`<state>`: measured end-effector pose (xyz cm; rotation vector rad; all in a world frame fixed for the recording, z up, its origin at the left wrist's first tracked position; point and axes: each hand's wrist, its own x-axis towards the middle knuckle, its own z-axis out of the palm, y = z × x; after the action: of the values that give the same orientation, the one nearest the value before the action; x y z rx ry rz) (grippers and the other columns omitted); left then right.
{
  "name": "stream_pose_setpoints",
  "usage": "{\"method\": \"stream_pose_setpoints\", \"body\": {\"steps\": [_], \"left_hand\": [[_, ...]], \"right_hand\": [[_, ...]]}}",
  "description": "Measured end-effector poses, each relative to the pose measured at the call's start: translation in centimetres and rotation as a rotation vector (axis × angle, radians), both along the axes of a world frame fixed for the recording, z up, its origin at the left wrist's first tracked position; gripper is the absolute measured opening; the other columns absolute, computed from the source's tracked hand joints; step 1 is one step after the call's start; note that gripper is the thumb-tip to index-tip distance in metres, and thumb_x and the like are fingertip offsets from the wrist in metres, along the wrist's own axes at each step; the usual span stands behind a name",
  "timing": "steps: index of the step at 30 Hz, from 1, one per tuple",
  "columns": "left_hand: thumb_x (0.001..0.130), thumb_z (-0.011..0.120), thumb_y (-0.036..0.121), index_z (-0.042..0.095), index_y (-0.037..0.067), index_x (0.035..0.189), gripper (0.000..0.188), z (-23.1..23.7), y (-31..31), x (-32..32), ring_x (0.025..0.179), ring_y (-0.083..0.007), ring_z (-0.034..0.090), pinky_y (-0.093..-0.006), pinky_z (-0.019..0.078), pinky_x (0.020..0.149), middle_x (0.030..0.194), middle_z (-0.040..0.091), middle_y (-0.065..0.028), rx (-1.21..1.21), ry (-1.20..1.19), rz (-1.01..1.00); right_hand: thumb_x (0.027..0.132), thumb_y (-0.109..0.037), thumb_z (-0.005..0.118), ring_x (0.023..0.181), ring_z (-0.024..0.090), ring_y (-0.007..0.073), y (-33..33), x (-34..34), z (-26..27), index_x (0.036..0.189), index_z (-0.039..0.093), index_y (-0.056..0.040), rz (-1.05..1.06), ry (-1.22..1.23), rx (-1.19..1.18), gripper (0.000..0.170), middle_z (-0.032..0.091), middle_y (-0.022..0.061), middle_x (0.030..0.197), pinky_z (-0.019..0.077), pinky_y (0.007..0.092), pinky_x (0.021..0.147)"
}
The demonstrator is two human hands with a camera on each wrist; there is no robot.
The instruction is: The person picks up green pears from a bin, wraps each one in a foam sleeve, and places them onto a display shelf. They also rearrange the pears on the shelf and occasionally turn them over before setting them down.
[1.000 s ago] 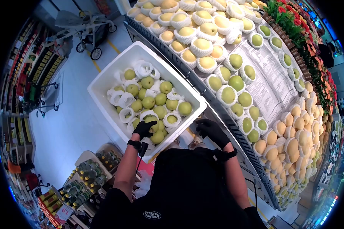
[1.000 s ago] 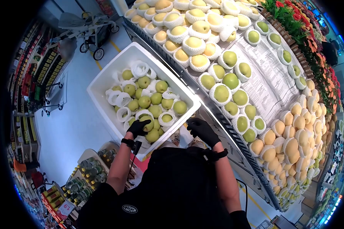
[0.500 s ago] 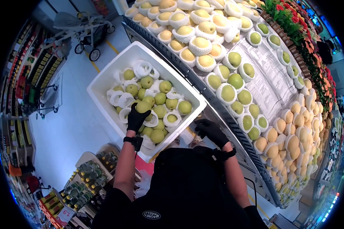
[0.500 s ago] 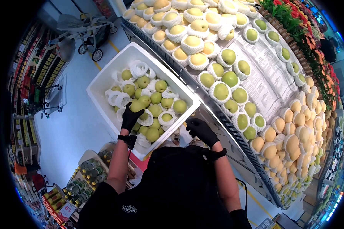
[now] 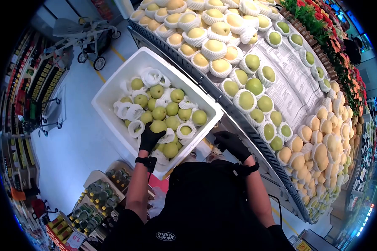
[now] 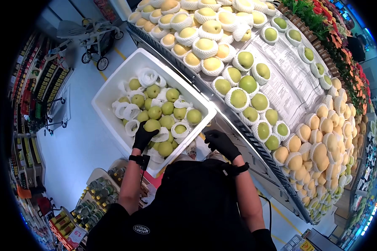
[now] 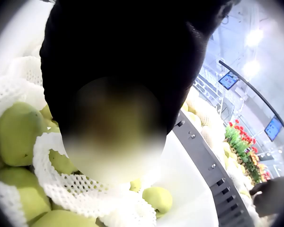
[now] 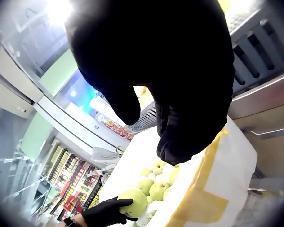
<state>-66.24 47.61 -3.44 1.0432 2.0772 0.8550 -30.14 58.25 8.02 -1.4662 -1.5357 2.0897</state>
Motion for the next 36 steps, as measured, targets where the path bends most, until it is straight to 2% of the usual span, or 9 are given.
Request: {"method": "stream_pose_setpoints", "body": {"steps": [5,8,11,14,18,21,22,31,36], "left_hand": [[0.063,0.086,0.036,0.047,0.001,0.127,0.082,3.6,-0.2,1.4,0.105,-0.0287,0.062,-0.0384,0.0502,0.09,0.116,0.062,-0.0164,-0.058,0.044,-0.046],[0.062,0.086,0.037,0.046,0.002,0.128,0.084,3.9,-0.7,2.0,0.106,-0.0282,0.062,-0.0384,0.0499,0.09,0.116,0.062,-0.0154,-0.029,0.047,-0.045],[0.063,0.084,0.04,0.047,0.004,0.128,0.084,2.1,-1.1,1.9,0.106,-0.0289,0.062,-0.0391,0.0504,0.089,0.117,0.062,-0.016,-0.016,0.099,-0.071],[0.066,0.079,0.048,0.044,0.008,0.131,0.084,0.2,-1.0,2.2,0.098,-0.0379,0.064,-0.0458,0.052,0.081,0.108,0.065,-0.0209,-0.121,0.215,-0.115],[0.068,0.075,0.048,0.042,0.006,0.132,0.082,-2.9,-0.6,3.4,0.092,-0.0402,0.065,-0.0484,0.0531,0.074,0.1,0.067,-0.0229,-0.245,0.308,-0.153],[0.069,0.075,0.046,0.041,0.006,0.132,0.082,-1.7,-0.2,5.3,0.089,-0.0402,0.065,-0.0492,0.0526,0.073,0.099,0.067,-0.0224,-0.346,0.365,-0.158],[0.068,0.075,0.045,0.041,0.006,0.133,0.083,-1.9,-0.2,5.3,0.088,-0.0405,0.065,-0.0501,0.0521,0.072,0.097,0.067,-0.0222,-0.291,0.385,-0.152],[0.068,0.073,0.057,0.034,0.004,0.142,0.098,0.1,0.3,2.9,0.097,-0.0375,0.065,-0.0455,0.0521,0.08,0.108,0.066,-0.023,-0.504,0.328,-0.258],[0.075,0.07,0.054,0.052,0.005,0.125,0.072,1.3,0.8,1.4,0.098,-0.041,0.063,-0.0478,0.0513,0.082,0.107,0.065,-0.0253,-0.276,0.436,-0.159]], "right_hand": [[0.092,-0.03,0.06,0.072,0.062,0.0128,0.0,-0.2,-0.1,0.117,0.058,-0.0003,0.008,-0.007,-0.004,0.04,0.067,0.0082,0.094,0.0514,0.0272,0.065],[0.091,-0.031,0.061,0.072,0.062,0.0127,-0.1,-0.2,-0.3,0.117,0.059,-0.0005,0.003,0.006,-0.007,0.04,0.067,0.008,0.093,0.0513,0.0271,0.065],[0.091,-0.032,0.061,0.071,0.062,0.0126,-0.1,-0.1,-0.5,0.117,0.059,-0.0009,-0.002,0.016,-0.011,0.04,0.067,0.0078,0.093,0.0512,0.0271,0.065],[0.091,-0.032,0.061,0.071,0.061,0.0125,-0.3,-0.1,-0.5,0.117,0.059,-0.0014,-0.007,0.027,-0.019,0.04,0.067,0.0073,0.093,0.0511,0.027,0.065],[0.091,-0.032,0.061,0.07,0.061,0.0121,-0.5,0.3,-0.8,0.118,0.059,-0.0019,-0.012,0.03,-0.013,0.04,0.066,0.0065,0.092,0.0509,0.0268,0.065],[0.091,-0.03,0.061,0.07,0.061,0.0122,-0.6,0.5,-0.7,0.118,0.059,-0.002,-0.034,0.045,-0.026,0.039,0.066,0.0065,0.091,0.0507,0.0268,0.064],[0.091,-0.029,0.061,0.07,0.061,0.0122,-0.6,0.7,-0.8,0.118,0.059,-0.002,-0.04,0.045,-0.025,0.038,0.066,0.0065,0.091,0.0507,0.0268,0.064],[0.092,-0.023,0.058,0.074,0.062,0.0118,-0.6,3.1,-0.6,0.12,0.059,0.0,-0.088,0.037,-0.007,0.036,0.067,0.0078,0.094,0.0517,0.0261,0.068],[0.09,-0.024,0.059,0.07,0.062,0.013,-0.4,4.9,-0.5,0.111,0.062,-0.0006,-0.207,0.046,-0.001,0.032,0.066,0.0072,0.089,0.0512,0.0271,0.064]]}}
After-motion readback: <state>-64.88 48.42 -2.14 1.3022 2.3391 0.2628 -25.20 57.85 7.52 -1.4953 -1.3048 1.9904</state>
